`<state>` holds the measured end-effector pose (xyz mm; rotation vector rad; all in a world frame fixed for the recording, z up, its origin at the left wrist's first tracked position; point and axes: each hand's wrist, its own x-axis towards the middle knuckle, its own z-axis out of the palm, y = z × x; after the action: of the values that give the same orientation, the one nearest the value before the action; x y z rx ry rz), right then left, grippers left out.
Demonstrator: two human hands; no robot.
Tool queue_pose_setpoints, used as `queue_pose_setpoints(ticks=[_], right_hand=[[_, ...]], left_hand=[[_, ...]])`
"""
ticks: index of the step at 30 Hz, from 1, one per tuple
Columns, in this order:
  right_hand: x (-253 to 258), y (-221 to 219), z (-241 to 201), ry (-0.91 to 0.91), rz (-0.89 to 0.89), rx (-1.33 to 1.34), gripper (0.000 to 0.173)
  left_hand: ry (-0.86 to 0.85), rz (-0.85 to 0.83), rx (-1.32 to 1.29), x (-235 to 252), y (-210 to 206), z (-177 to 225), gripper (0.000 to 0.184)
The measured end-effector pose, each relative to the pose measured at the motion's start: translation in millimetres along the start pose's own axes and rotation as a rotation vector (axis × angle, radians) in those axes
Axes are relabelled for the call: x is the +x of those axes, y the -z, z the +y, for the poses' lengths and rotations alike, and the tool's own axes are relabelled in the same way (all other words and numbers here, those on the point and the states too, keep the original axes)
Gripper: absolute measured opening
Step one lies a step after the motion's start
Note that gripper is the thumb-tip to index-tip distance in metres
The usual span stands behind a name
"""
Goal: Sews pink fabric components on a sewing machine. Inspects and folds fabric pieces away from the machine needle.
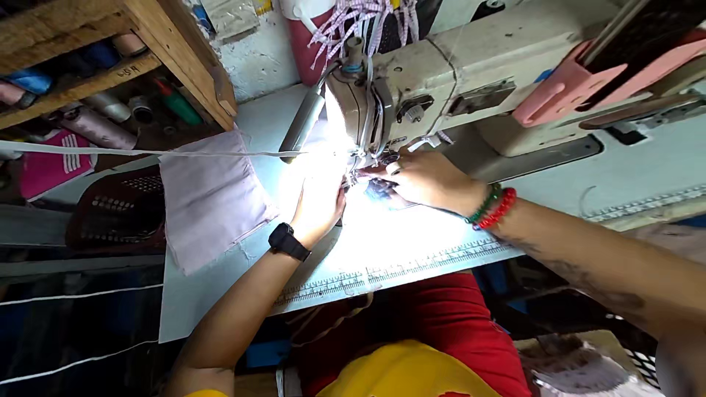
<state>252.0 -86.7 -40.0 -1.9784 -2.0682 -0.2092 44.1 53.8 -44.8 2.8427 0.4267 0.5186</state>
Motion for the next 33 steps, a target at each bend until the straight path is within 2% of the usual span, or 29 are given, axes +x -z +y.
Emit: queue_pose_setpoints(ticks=[1,2,5,8,11,13,15,16,17,18,20,21,25,29,33], right_hand=[[-6.4,-0.3,-1.7,-0.006,-0.024,-0.004,0.047],[-9.7,1.1,-4.4,-0.026,-0.065,-0.006,0.054],[-15.2,3.1,-10.0,-0.069,-0.073,0.006,0.055],[-15.4,-0.9,-7.6,-0.091,-0.060,0.021,0.058],[-17.0,-1.7,-12.1,-0.101,-0.030,0.046,0.061],[-33.9,6.7,-18.3,-0.107,0.084,0.086,0.055],[-66.6,25.9,-16.8,-0.153,0.238,0.115,0.036],[-87.3,35.7,-7.2,-0.210,0.337,0.111,0.026],[-107.8,45.3,7.7,-0.304,0.414,0.083,0.026],[-126.9,54.0,24.8,-0.431,0.448,0.046,0.031],[-155.3,64.6,52.2,-0.699,0.399,0.002,0.047],[-162.7,64.8,60.4,-0.767,0.385,-0.001,0.048],[-173.6,37.7,71.6,-0.781,0.377,-0.007,0.037],[-173.3,34.9,73.4,-0.761,0.452,0.004,0.039],[-174.6,40.1,69.7,-0.662,0.545,0.015,0.051]], left_hand=[[0.007,-0.008,0.023,3.9,-1.5,-2.0,0.019],[0.004,-0.021,0.062,6.6,-1.8,-3.9,0.017],[-0.024,-0.052,0.188,0.1,7.6,-17.2,0.012],[0.032,-0.029,0.234,-17.3,24.2,-39.1,0.011],[0.009,0.023,0.170,-20.1,17.9,-26.9,0.014],[-0.039,0.036,0.098,-12.3,5.5,-11.7,0.021],[-0.048,0.004,0.077,-7.4,-3.0,-5.4,0.025],[-0.044,-0.004,0.075,-6.6,-4.9,-5.7,0.025],[-0.037,-0.011,0.078,-5.7,-5.5,-7.2,0.024],[-0.033,-0.013,0.084,-5.3,-5.6,-8.5,0.023],[-0.026,-0.015,0.097,-8.0,-5.8,-8.8,0.023],[-0.024,-0.008,0.099,-8.1,-5.6,-9.1,0.024],[-0.025,0.002,0.106,-3.2,-5.7,-11.5,0.024],[-0.051,0.013,0.070,-3.5,-6.0,-16.6,0.022],[0.029,-0.042,-0.158,11.1,1.3,-31.2,0.030]])
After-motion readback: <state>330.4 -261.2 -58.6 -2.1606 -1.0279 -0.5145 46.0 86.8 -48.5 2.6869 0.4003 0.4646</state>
